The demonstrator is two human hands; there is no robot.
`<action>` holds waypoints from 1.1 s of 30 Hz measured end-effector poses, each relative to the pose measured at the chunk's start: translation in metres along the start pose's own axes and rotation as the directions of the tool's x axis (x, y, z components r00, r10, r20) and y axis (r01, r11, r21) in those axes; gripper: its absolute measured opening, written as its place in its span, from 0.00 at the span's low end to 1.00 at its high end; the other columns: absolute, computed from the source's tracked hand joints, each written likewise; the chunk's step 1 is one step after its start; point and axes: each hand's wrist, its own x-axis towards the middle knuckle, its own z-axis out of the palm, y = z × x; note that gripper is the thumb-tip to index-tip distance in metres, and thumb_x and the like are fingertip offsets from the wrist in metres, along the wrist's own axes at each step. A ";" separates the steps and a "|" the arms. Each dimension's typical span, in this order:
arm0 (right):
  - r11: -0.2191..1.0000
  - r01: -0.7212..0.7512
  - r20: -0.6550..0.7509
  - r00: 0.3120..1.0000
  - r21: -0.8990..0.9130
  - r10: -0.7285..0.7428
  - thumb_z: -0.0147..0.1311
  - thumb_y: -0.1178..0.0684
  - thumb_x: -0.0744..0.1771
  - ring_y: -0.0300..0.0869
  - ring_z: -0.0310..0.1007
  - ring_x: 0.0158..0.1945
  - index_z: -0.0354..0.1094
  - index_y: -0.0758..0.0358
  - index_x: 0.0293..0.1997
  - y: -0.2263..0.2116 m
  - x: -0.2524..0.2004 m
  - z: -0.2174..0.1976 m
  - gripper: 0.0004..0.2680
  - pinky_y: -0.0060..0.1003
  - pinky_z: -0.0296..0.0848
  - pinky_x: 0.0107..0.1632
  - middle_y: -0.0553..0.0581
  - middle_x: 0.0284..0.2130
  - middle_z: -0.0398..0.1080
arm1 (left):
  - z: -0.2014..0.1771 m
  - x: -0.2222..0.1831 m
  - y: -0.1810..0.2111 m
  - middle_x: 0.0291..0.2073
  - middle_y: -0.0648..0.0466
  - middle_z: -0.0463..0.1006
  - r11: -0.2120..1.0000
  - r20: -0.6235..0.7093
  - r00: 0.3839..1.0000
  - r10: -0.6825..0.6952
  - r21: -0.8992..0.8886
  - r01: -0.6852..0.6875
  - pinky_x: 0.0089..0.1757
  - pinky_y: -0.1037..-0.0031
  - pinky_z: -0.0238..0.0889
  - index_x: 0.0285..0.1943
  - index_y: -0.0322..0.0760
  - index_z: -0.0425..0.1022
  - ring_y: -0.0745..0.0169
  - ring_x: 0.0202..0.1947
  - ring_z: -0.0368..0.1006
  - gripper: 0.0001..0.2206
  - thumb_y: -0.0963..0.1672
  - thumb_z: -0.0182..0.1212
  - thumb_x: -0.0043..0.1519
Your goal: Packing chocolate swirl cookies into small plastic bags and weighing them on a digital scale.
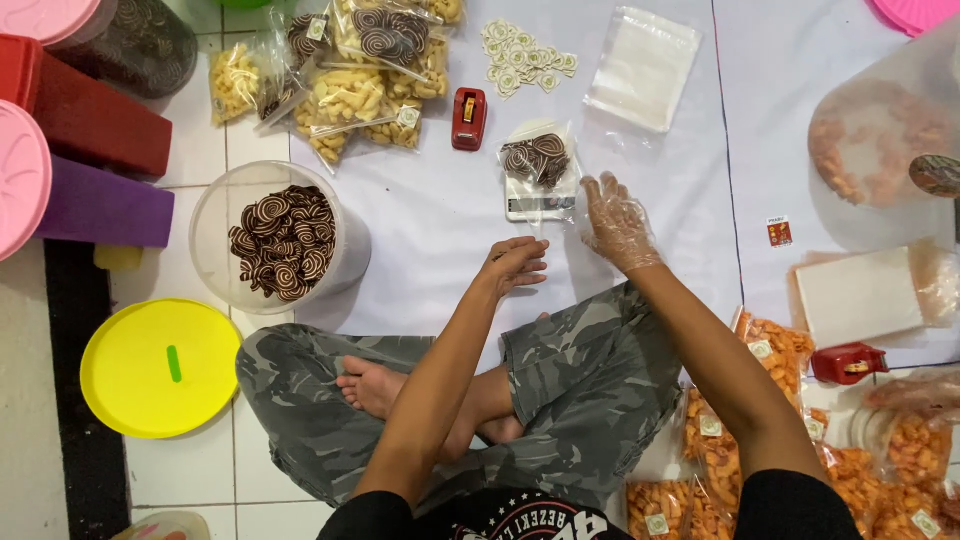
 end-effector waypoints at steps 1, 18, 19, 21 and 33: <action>1.000 -0.002 -0.002 1.000 0.000 0.002 0.68 0.55 0.61 0.65 0.67 0.62 0.51 0.59 0.68 0.002 0.003 0.006 0.30 0.59 0.73 0.57 0.73 0.60 0.60 | 0.001 0.000 0.002 0.57 0.33 0.72 1.000 0.001 1.000 0.001 0.002 -0.001 0.45 0.58 0.80 0.73 0.24 0.57 0.48 0.47 0.78 0.37 0.46 0.73 0.59; 0.940 0.307 -0.374 0.897 0.146 -0.235 0.56 0.49 0.67 0.53 0.77 0.46 0.73 0.48 0.40 -0.023 0.011 0.005 0.03 0.52 0.74 0.47 0.52 0.38 0.76 | 0.015 -0.077 0.094 0.28 0.44 0.73 0.819 -0.159 0.805 0.572 0.155 -0.552 0.29 0.69 0.78 0.34 0.26 0.75 0.58 0.28 0.77 0.15 0.47 0.64 0.63; 0.939 0.315 -0.374 0.895 0.140 -0.244 0.56 0.49 0.67 0.53 0.77 0.46 0.73 0.48 0.40 -0.037 0.004 -0.012 0.03 0.52 0.74 0.47 0.52 0.38 0.76 | 0.010 -0.085 0.101 0.28 0.44 0.73 0.817 -0.164 0.801 0.576 0.149 -0.556 0.29 0.69 0.78 0.34 0.26 0.75 0.58 0.28 0.77 0.15 0.47 0.64 0.63; 0.873 0.288 -0.286 0.941 0.393 -0.182 0.60 0.46 0.66 0.57 0.78 0.40 0.77 0.46 0.34 -0.070 -0.010 -0.045 0.03 0.51 0.75 0.41 0.53 0.29 0.78 | -0.007 -0.103 0.114 0.20 0.45 0.73 0.782 -0.211 0.754 0.622 0.225 -0.582 0.24 0.72 0.78 0.24 0.32 0.71 0.60 0.20 0.76 0.19 0.49 0.65 0.64; 0.541 0.275 -0.012 0.899 0.795 -0.438 0.53 0.50 0.68 0.34 0.64 0.25 0.78 0.56 0.32 -0.220 -0.038 -0.156 0.08 0.29 0.66 0.32 0.48 0.17 0.66 | -0.102 -0.307 0.181 0.12 0.46 0.73 0.542 0.006 0.599 0.801 0.420 -0.728 0.22 0.78 0.69 0.18 0.35 0.66 0.68 0.15 0.72 0.18 0.44 0.72 0.56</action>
